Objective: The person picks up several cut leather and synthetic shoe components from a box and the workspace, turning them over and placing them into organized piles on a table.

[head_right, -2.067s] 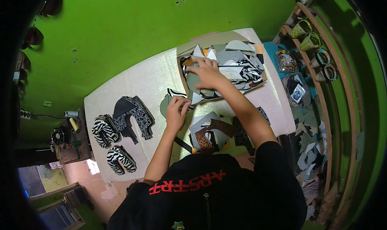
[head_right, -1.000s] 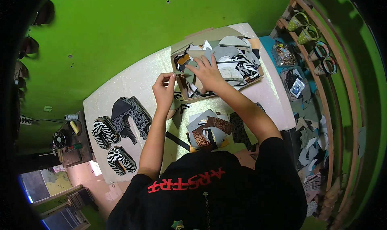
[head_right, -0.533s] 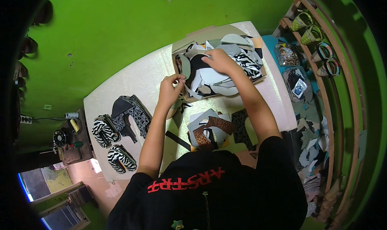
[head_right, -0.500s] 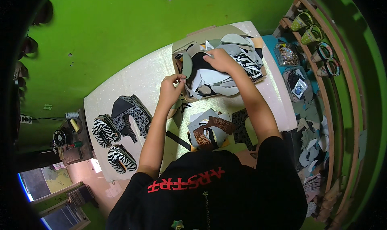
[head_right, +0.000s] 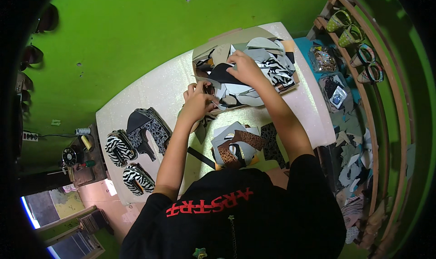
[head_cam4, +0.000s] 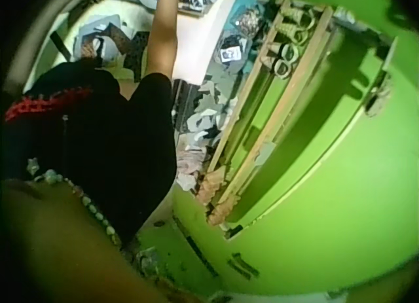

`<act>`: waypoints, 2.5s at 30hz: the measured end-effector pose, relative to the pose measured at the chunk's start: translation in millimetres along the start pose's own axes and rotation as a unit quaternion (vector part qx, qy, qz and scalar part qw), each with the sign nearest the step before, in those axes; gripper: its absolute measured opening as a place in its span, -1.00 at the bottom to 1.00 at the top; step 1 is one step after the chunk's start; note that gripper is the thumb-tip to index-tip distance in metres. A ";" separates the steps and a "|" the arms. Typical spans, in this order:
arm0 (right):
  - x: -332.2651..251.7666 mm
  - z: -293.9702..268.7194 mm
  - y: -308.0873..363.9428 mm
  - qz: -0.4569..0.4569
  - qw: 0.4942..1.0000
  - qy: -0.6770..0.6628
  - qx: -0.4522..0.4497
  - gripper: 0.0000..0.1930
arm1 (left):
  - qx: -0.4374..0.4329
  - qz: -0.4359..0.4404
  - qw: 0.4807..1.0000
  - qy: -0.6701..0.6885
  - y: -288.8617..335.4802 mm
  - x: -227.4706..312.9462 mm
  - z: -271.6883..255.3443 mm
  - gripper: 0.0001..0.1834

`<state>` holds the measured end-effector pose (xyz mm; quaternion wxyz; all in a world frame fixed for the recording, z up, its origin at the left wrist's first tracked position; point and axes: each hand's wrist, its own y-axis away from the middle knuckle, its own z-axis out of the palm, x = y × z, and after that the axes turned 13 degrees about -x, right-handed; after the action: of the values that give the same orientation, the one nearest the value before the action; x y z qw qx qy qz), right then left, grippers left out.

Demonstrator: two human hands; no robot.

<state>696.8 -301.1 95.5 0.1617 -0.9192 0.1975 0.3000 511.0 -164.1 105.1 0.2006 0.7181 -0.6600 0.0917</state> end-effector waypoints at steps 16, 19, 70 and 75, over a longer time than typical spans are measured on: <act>-22.0 8.3 41.6 -0.070 0.992 -0.064 -0.083 -0.80 | 0.114 0.011 0.991 0.065 3.8 -9.4 8.1 -0.81; -21.8 5.7 42.1 -0.053 0.992 -0.059 -0.094 -0.77 | 0.132 0.011 0.989 0.057 4.7 -7.4 9.2 -0.85; -39.4 22.2 32.6 0.180 0.953 0.241 0.029 -0.61 | 0.228 0.032 0.968 0.099 16.7 7.6 27.3 -0.85; -47.1 16.6 40.6 0.117 0.969 0.159 0.146 -0.78 | 0.269 0.041 0.957 0.105 31.4 19.2 35.5 -0.84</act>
<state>635.0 -317.0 104.4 0.2247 -0.8920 0.3683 0.1347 477.5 -197.7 85.9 0.0648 0.7045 -0.6147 0.3487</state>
